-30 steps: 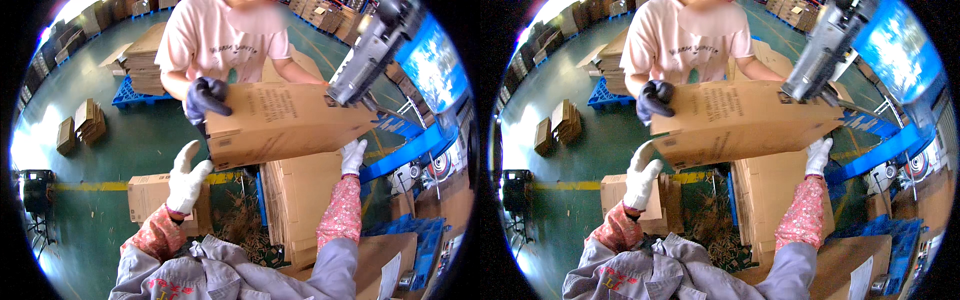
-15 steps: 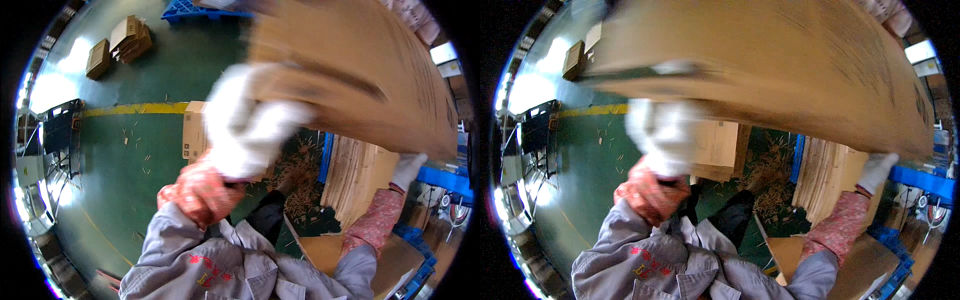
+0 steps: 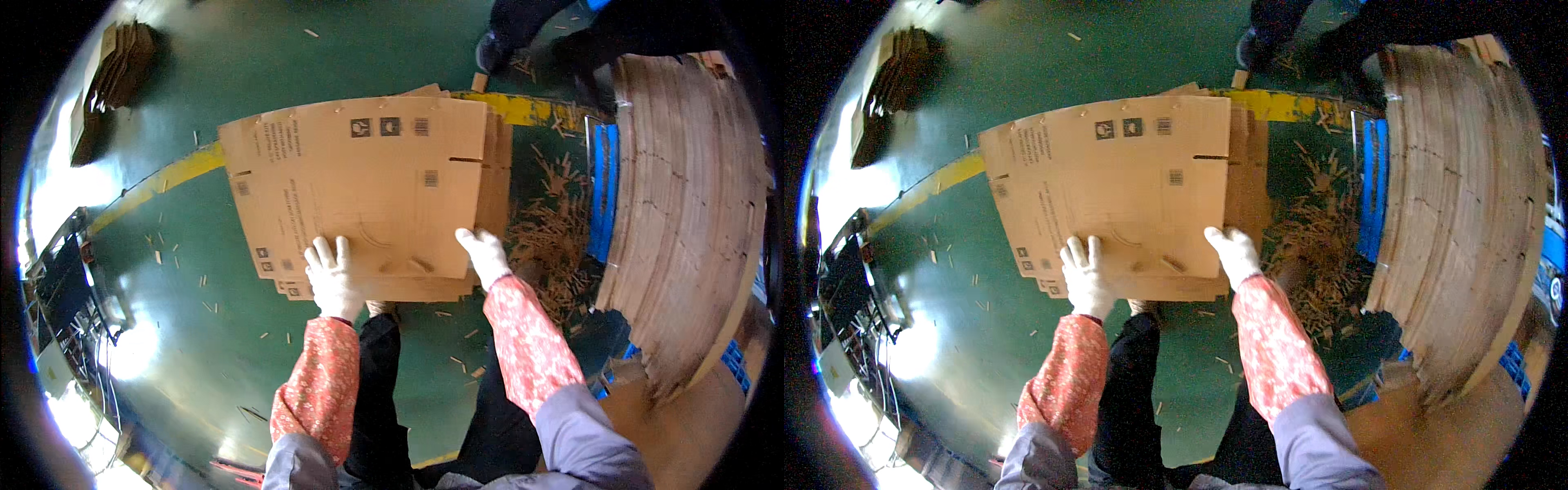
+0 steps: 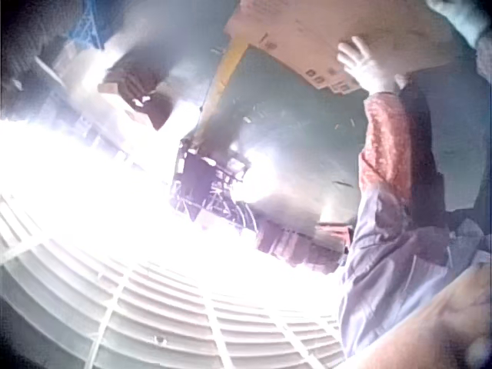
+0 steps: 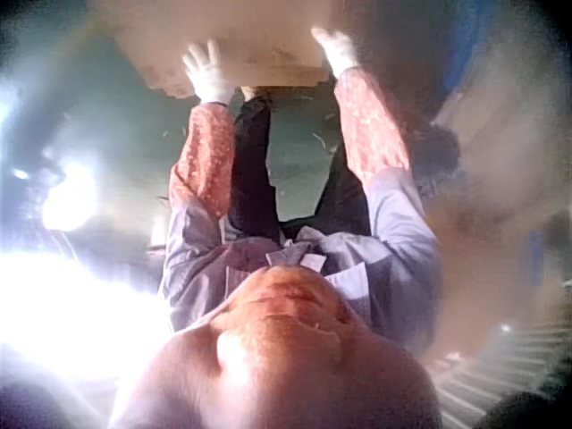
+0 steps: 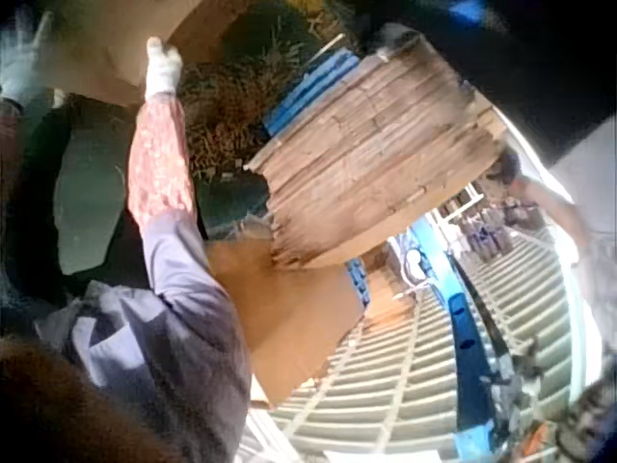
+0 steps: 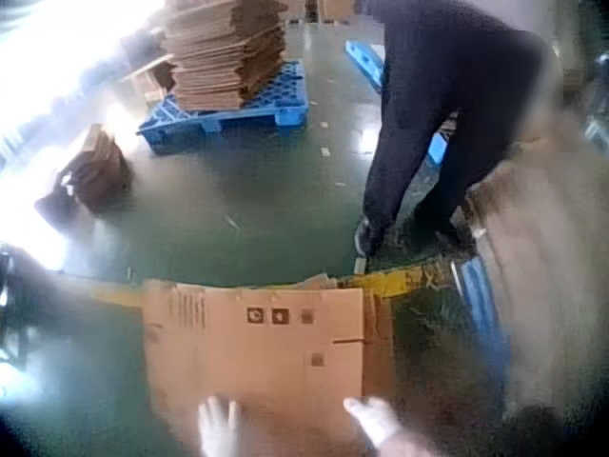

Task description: The person repeatedly picks up flat cardboard boxes from a stack and places them onto a blue machine with the help of another person. They then move the boxes to a different stack on the floor.

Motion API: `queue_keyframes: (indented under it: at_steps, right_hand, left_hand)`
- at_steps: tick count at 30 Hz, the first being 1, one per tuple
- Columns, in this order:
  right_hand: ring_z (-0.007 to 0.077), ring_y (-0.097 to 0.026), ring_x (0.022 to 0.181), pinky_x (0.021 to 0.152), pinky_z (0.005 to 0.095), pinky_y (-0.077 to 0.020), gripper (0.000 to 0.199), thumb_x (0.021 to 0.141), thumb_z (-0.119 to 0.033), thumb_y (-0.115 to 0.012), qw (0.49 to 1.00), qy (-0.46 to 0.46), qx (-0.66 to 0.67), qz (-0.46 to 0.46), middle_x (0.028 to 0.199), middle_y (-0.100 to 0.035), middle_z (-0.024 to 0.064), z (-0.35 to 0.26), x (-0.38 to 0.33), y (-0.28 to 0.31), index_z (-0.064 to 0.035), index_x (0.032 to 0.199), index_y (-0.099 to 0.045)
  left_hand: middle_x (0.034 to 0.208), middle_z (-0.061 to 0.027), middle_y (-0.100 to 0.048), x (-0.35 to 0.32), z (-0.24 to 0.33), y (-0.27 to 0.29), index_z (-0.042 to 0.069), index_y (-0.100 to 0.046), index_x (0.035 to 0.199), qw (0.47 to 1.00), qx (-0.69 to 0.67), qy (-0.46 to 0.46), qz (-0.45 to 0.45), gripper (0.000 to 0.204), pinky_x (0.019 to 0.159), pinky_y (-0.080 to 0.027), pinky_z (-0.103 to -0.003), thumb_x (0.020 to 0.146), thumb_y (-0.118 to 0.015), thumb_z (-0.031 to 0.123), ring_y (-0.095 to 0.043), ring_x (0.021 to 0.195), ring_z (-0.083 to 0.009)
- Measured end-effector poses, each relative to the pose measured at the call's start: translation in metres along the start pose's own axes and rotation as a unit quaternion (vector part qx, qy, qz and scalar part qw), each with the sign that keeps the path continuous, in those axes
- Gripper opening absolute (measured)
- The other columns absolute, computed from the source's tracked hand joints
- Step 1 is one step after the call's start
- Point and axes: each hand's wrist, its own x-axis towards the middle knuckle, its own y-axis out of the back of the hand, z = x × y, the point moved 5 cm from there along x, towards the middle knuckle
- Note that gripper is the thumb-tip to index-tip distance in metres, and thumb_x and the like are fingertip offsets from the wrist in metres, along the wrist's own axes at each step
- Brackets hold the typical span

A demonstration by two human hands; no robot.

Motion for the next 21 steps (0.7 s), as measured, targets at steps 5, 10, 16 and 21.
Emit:
queue_keyframes:
  at_steps: [5, 10, 16, 21]
  right_hand:
    - [0.0375, -0.066, 0.108, 0.093, 0.0451, -0.0502, 0.046, 0.090, -0.040, -0.068, 0.962, 0.013, -0.269, -0.052, 0.115, -0.071, 0.0230, -0.047, -0.075, 0.019, 0.0004, 0.114, -0.071]
    - [0.0322, -0.065, 0.091, 0.078, 0.0435, -0.0506, 0.045, 0.095, -0.039, -0.065, 0.978, 0.101, -0.172, 0.057, 0.099, -0.071, 0.0148, -0.077, -0.214, 0.127, -0.0037, 0.122, -0.066]
    - [0.0113, -0.041, 0.053, 0.047, 0.0308, -0.0352, 0.030, 0.099, -0.044, -0.061, 0.829, -0.076, 0.517, 0.202, 0.068, -0.038, -0.0073, -0.021, -0.352, 0.301, -0.0211, 0.085, -0.046]
    - [0.0161, -0.034, 0.056, 0.050, 0.0332, -0.0277, 0.052, 0.091, -0.062, -0.059, 0.597, -0.020, 0.714, 0.364, 0.067, -0.026, -0.0022, -0.023, -0.429, 0.372, -0.0205, 0.077, -0.033]
  left_hand:
    - [0.159, -0.0238, -0.033, -0.017, -0.030, 0.055, 0.006, -0.050, 0.146, 0.980, -0.107, -0.006, -0.169, 0.082, 0.114, -0.041, -0.040, 0.079, -0.080, 0.042, -0.049, 0.136, -0.0387]
    - [0.141, -0.0229, -0.059, -0.029, -0.018, 0.122, -0.003, -0.056, 0.139, 0.949, -0.286, 0.026, -0.132, 0.065, 0.112, -0.043, -0.039, 0.088, -0.073, 0.034, -0.056, 0.132, -0.0331]
    - [0.105, -0.0124, -0.068, -0.082, 0.097, 0.158, 0.001, -0.067, 0.126, 0.866, -0.475, 0.021, -0.157, 0.045, 0.077, -0.051, -0.034, 0.092, -0.065, 0.030, -0.062, 0.085, -0.0206]
    - [0.084, -0.0020, -0.064, -0.119, 0.183, 0.216, 0.005, -0.067, 0.125, 0.782, -0.542, -0.008, -0.308, 0.035, 0.057, -0.048, -0.030, 0.095, -0.067, 0.025, -0.059, 0.068, -0.0135]
